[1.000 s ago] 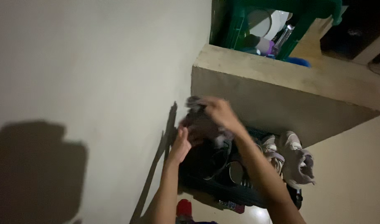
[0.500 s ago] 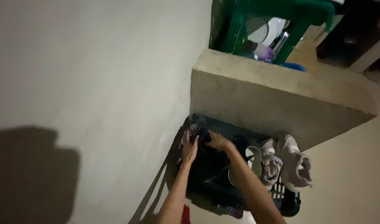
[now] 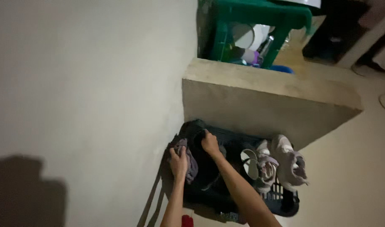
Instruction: The person wipes several pairs of shoes on a black plastic crate using a grey cloth. They handle each shoe individually, wiping the exterior surfaces and then placing them back on the crate. The task involves multiple shoe types including sneakers and sandals.
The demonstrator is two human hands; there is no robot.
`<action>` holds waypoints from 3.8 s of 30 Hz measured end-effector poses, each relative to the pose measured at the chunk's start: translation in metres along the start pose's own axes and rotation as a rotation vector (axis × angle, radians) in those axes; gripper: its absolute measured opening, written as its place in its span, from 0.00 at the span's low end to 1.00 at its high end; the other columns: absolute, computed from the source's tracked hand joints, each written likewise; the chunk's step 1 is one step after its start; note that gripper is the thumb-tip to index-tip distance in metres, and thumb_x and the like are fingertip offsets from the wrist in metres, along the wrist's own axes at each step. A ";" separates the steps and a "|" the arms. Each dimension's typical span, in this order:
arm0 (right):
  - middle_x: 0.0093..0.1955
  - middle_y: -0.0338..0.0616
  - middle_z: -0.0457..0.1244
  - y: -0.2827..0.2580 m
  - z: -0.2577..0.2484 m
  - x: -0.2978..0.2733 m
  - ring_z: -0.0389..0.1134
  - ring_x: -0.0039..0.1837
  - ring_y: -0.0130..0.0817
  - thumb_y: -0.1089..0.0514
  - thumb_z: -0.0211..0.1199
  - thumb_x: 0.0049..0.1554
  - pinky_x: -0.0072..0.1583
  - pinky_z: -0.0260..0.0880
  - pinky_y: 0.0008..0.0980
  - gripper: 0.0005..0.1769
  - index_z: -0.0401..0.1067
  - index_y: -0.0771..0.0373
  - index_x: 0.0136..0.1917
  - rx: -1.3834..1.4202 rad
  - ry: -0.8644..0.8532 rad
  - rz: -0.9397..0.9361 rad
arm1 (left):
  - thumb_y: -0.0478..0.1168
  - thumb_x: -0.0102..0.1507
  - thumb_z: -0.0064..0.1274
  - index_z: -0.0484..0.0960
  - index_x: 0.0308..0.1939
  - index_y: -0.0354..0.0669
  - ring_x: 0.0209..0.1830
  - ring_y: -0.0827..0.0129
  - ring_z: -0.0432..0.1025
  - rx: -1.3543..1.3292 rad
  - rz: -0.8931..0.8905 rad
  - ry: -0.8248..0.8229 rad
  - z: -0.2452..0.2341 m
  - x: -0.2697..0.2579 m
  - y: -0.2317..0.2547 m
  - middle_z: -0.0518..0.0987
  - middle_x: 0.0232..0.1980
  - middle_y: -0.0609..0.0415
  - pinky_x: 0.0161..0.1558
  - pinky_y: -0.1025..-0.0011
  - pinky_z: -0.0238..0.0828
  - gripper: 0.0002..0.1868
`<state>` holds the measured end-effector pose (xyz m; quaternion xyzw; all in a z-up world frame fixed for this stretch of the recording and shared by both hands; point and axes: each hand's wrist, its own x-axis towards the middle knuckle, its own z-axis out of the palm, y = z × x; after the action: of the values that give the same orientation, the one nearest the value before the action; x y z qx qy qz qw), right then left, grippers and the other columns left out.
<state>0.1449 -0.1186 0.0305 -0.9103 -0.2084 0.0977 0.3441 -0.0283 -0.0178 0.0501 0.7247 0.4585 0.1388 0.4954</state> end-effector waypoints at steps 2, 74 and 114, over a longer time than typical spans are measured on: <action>0.61 0.69 0.66 0.005 -0.013 0.002 0.68 0.63 0.63 0.58 0.57 0.59 0.61 0.69 0.50 0.38 0.52 0.56 0.80 0.073 -0.111 0.051 | 0.64 0.67 0.44 0.52 0.80 0.41 0.70 0.42 0.66 -0.021 0.078 0.046 -0.008 -0.010 0.012 0.66 0.75 0.37 0.65 0.50 0.68 0.45; 0.61 0.56 0.67 0.132 0.025 -0.004 0.67 0.64 0.52 0.61 0.55 0.62 0.63 0.66 0.51 0.20 0.68 0.62 0.68 -0.552 -0.169 -0.185 | 0.58 0.65 0.50 0.60 0.78 0.51 0.79 0.52 0.56 -0.374 -0.258 -0.424 0.065 -0.106 0.015 0.61 0.81 0.50 0.73 0.51 0.55 0.40; 0.46 0.62 0.67 0.080 -0.028 -0.023 0.68 0.49 0.57 0.55 0.66 0.48 0.53 0.69 0.51 0.17 0.78 0.70 0.47 -0.657 -0.284 -0.607 | 0.43 0.59 0.62 0.79 0.58 0.44 0.67 0.45 0.63 0.384 1.071 -0.485 0.115 -0.121 -0.001 0.75 0.61 0.42 0.69 0.35 0.50 0.23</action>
<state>0.1578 -0.1990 -0.0013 -0.8466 -0.5300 0.0449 0.0189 -0.0188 -0.1828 0.0259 0.9413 -0.0778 0.1145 0.3077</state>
